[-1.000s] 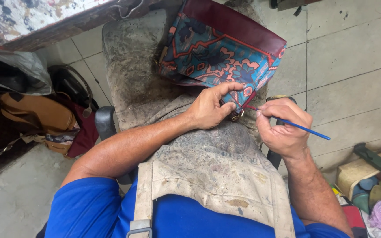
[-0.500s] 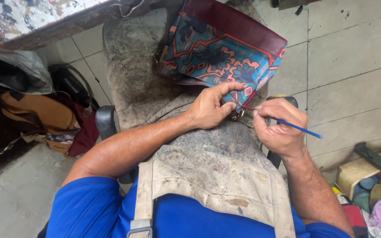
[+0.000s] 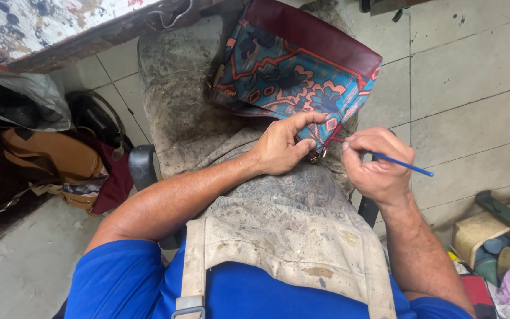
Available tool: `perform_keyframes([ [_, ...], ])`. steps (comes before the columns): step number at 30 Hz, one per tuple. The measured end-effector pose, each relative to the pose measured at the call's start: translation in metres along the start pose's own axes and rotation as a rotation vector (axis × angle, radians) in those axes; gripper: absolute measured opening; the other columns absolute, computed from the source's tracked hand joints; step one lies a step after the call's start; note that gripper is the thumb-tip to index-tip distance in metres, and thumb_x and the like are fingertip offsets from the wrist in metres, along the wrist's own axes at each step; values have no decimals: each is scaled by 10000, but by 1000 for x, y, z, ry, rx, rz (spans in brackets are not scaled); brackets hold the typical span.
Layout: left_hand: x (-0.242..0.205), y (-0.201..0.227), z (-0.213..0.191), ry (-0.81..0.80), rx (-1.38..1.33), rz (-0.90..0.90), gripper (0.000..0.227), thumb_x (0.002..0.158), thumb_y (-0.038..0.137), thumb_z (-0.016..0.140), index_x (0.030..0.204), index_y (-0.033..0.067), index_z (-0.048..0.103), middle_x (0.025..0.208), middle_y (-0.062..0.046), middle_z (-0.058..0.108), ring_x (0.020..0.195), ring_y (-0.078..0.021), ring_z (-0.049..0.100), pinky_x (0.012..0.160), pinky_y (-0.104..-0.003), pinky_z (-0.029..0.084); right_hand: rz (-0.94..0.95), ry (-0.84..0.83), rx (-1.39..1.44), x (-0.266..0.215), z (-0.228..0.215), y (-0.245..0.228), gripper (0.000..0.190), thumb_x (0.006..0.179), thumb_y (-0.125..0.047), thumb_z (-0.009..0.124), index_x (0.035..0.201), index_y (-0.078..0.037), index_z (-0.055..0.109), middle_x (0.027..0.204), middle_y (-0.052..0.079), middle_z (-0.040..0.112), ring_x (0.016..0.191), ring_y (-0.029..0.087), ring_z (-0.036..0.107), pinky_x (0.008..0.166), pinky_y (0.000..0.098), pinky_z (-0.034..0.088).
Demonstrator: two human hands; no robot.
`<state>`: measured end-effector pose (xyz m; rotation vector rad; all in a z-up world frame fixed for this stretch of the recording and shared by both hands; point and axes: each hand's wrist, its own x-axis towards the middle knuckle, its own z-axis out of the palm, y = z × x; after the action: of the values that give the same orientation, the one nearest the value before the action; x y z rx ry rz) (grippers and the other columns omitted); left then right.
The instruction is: The person paints the edges and hardware of a patterned handbag using a small paintbrush and red paint. They hold the bag on their lap, rotate it to access different sides, and repeatedly dip the brush into a paint bottle to apply color to the trim and zipper area.
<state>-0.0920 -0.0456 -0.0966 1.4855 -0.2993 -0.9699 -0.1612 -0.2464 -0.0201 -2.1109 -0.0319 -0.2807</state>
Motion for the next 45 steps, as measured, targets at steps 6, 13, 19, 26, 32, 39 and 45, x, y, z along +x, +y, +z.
perform_keyframes([
  [6,1,-4,0,-2,-8,3,512,903,88,700,1403,169,630,1330,-148,700,1371,-365,545,1114,-516,461,-21,1,-21,2,1,-6,176,800,189,692,774,16,668,751,186,688,664,315,696,562,348,562],
  [13,-1,1,-2,-16,-36,-9,507,908,81,696,1406,153,631,1343,-161,690,1390,-357,531,1135,-502,442,-76,24,49,2,-1,0,176,796,189,673,798,14,667,759,185,685,671,312,683,621,361,583],
  [19,-3,7,-4,-18,-42,-2,503,908,80,700,1403,142,632,1334,-175,692,1386,-369,533,1129,-509,446,-80,54,82,-2,-1,6,176,799,183,703,788,12,659,772,185,696,692,304,700,624,365,584],
  [26,-2,-3,-4,-2,-59,-9,502,904,74,709,1397,140,641,1335,-161,691,1387,-347,535,1137,-493,435,-36,181,34,-18,1,33,189,875,124,796,797,31,650,792,223,691,703,354,708,558,370,536],
  [32,-5,3,-4,-4,-55,-28,507,900,84,707,1399,142,638,1343,-161,688,1387,-354,536,1143,-500,430,-7,154,157,-21,1,24,203,838,118,800,776,21,632,750,214,677,664,339,696,559,376,532],
  [39,-4,-1,-3,6,-59,-40,509,900,90,711,1400,153,639,1357,-150,680,1397,-343,524,1154,-500,419,-50,157,49,-11,5,17,203,827,155,786,779,16,646,753,203,687,659,363,691,580,404,534],
  [45,-8,26,-33,-5,63,264,783,808,394,810,1451,103,470,1435,-52,545,1380,-188,519,1203,-344,386,45,337,61,-12,-22,-9,194,907,83,764,927,-12,596,897,231,675,836,317,677,802,399,564],
])
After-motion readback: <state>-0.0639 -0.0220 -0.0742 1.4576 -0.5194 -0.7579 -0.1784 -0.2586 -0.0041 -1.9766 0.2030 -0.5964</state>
